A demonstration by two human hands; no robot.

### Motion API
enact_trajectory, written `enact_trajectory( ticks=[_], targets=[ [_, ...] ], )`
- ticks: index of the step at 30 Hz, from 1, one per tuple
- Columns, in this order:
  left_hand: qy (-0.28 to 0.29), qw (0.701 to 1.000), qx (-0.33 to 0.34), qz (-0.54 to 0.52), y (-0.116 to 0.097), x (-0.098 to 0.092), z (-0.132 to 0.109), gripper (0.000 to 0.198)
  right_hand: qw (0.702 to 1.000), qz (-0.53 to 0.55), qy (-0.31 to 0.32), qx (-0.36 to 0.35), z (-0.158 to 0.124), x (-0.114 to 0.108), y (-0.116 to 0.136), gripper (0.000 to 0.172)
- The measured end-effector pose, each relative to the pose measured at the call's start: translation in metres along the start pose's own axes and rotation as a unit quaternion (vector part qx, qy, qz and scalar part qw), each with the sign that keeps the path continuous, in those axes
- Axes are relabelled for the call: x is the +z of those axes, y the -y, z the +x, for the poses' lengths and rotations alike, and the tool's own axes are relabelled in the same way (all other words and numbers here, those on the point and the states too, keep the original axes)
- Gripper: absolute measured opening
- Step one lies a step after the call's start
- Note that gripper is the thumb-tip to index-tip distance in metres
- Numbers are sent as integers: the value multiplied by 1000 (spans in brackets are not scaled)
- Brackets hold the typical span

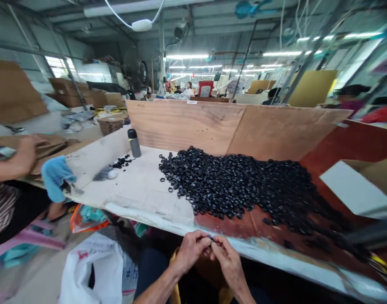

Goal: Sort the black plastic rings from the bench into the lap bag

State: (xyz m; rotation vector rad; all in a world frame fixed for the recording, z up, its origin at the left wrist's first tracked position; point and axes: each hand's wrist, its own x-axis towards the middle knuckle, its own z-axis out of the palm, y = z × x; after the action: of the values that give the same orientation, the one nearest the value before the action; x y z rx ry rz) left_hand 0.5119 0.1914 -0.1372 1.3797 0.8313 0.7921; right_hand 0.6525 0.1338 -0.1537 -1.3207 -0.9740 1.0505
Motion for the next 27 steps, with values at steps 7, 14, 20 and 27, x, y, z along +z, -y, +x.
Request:
enact_trajectory(
  ticks=[7, 14, 20, 27],
  targets=[
    [47, 930, 243, 271, 20, -4, -13, 20, 924, 230, 31, 304, -5, -7, 1, 27],
    [183, 774, 411, 445, 31, -13, -16, 35, 856, 204, 73, 470, -12, -24, -3, 25],
    [88, 872, 242, 416, 2, -10, -5, 17, 974, -208, -64, 55, 13, -45, 17, 29],
    [-119, 852, 114, 496, -13, -19, 75, 19, 868, -445, -99, -198, 96, -58, 18, 25]
  ],
)
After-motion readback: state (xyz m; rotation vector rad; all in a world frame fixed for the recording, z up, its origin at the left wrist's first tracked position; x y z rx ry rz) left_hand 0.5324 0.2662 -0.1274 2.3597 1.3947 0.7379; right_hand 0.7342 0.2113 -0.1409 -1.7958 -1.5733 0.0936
